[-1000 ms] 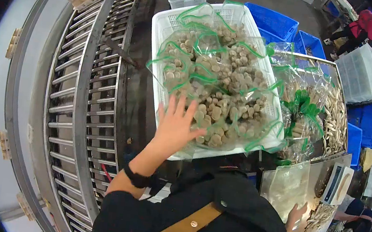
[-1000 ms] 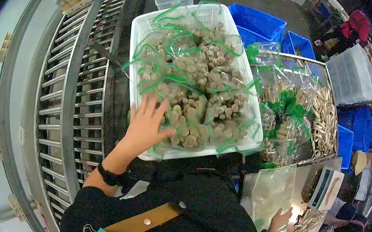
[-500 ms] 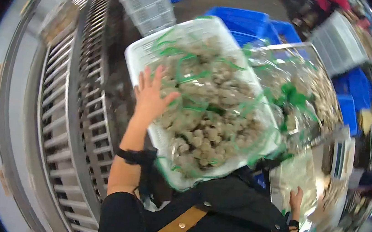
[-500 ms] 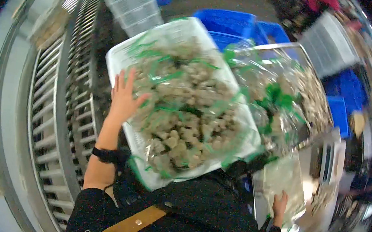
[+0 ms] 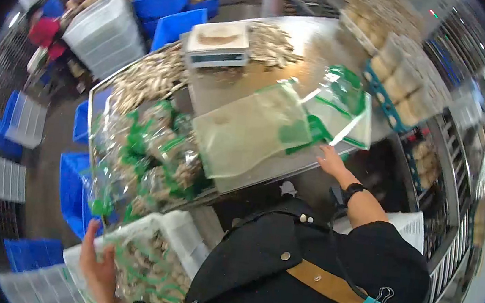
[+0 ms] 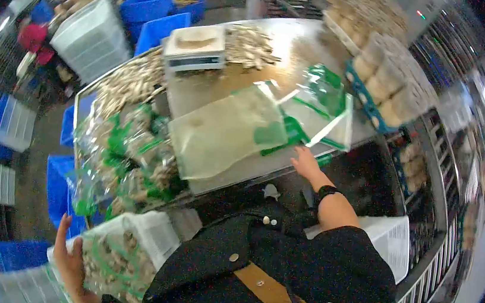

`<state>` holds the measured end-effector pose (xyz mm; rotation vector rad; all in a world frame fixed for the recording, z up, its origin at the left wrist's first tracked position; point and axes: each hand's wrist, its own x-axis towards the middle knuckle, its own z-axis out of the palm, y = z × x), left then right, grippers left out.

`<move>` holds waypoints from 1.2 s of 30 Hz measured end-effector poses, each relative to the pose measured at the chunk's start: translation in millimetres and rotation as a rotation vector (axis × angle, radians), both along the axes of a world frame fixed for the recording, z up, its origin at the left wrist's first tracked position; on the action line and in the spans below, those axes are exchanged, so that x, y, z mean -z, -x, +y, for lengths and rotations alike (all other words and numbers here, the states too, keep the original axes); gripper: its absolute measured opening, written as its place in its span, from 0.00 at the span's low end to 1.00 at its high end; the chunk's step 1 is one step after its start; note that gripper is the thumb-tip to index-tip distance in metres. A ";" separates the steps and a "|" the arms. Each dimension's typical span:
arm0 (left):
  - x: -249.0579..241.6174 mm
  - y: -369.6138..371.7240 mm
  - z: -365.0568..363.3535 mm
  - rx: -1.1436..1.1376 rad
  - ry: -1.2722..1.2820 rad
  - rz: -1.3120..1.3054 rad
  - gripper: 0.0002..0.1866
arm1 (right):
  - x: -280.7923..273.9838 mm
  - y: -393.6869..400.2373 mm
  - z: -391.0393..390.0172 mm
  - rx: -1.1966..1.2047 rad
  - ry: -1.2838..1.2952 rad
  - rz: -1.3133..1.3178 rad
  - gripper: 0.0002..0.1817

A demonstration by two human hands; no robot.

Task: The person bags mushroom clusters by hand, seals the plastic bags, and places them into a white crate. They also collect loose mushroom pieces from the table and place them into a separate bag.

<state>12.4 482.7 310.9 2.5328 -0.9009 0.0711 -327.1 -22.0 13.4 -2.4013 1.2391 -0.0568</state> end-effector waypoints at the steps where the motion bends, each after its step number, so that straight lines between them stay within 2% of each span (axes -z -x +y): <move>1: -8.5 6.1 -48.9 0.215 0.093 0.125 0.21 | 2.0 15.0 -10.4 0.041 -0.004 0.000 0.27; 3: -21.4 21.1 -141.4 0.724 0.321 0.446 0.18 | 5.9 37.7 -30.0 0.037 0.110 -0.086 0.24; 4: -22.3 40.0 -189.8 0.960 0.521 0.796 0.16 | 1.2 47.5 -44.5 0.062 0.116 -0.097 0.24; 5: -27.8 53.9 -239.0 1.292 0.475 1.067 0.16 | -0.7 57.2 -59.6 0.129 0.091 -0.145 0.25; 6: -39.9 76.1 -285.0 1.486 0.335 1.312 0.18 | -8.0 61.0 -76.3 0.259 -0.005 -0.171 0.26; 7: -36.4 105.5 -320.2 1.637 0.357 1.575 0.17 | -10.5 62.7 -93.3 0.385 -0.105 -0.196 0.27; 8: -33.6 134.7 -350.8 1.757 0.402 1.742 0.15 | -2.3 63.6 -113.0 0.390 -0.117 -0.200 0.27; 11: -31.2 194.8 -430.2 2.047 0.514 2.151 0.15 | 7.3 60.6 -173.8 0.491 -0.157 -0.220 0.31; 13: -27.0 217.7 -468.4 1.974 0.562 2.228 0.13 | 15.0 46.2 -184.9 0.123 0.242 -0.086 0.35; 15: -18.9 226.6 -509.5 1.887 0.603 2.306 0.11 | -4.1 31.9 -189.4 0.030 0.243 0.161 0.36; 17: 3.4 214.2 -552.7 2.140 0.186 2.149 0.11 | 8.2 34.0 -193.9 -0.016 0.257 0.204 0.34; 19: 24.9 199.6 -592.4 1.969 0.147 1.828 0.14 | 19.4 46.0 -192.4 -0.085 0.265 0.240 0.31; 20: 34.2 186.8 -608.7 1.649 -0.124 1.444 0.12 | 23.7 48.4 -188.2 -0.144 0.291 0.260 0.29; 21: 77.9 187.1 -623.8 1.205 -0.266 1.270 0.18 | 27.0 50.3 -184.1 -0.199 0.322 0.280 0.27; 22: 146.5 180.1 -640.3 0.999 -0.184 0.918 0.20 | 26.8 53.5 -180.2 -0.192 0.314 0.276 0.27; 23: 220.0 169.5 -651.9 0.816 -0.068 0.786 0.23 | 22.2 56.8 -174.0 -0.257 0.269 0.262 0.27; 24: 257.9 164.9 -661.6 0.728 0.025 0.514 0.27 | 16.3 61.5 -168.8 -0.322 0.224 0.251 0.27; 25: 287.4 161.4 -672.0 0.733 0.018 0.518 0.27 | 10.1 68.7 -163.7 -0.316 0.217 0.252 0.27; 27: 327.0 152.3 -695.3 0.580 -0.001 0.393 0.33 | -2.4 80.4 -161.7 -0.575 -0.001 -0.068 0.27; 28: 325.7 153.3 -705.5 0.568 -0.082 0.369 0.38 | -5.7 82.2 -167.8 -0.478 -0.082 -0.092 0.26; 29: 324.7 154.7 -714.1 0.572 -0.082 0.368 0.38 | -3.4 81.0 -180.5 -0.474 -0.081 -0.092 0.26; 31: 317.9 160.1 -726.3 0.542 -0.280 0.168 0.39 | 0.8 79.1 -208.4 0.036 0.120 -0.363 0.30; 32: 311.4 161.2 -733.6 0.543 -0.283 0.175 0.39 | -0.4 74.9 -216.2 0.037 0.116 -0.358 0.30; 34: 301.7 156.7 -744.4 0.610 -0.449 0.327 0.37 | -0.9 62.9 -221.1 -0.246 0.177 0.058 0.34; 35: 308.3 149.9 -745.8 0.607 -0.454 0.327 0.37 | 3.5 60.0 -209.6 -0.248 0.173 0.055 0.34; 36: 314.0 141.8 -749.1 0.643 -0.447 0.391 0.35 | 10.0 56.3 -190.9 -0.400 0.127 0.019 0.34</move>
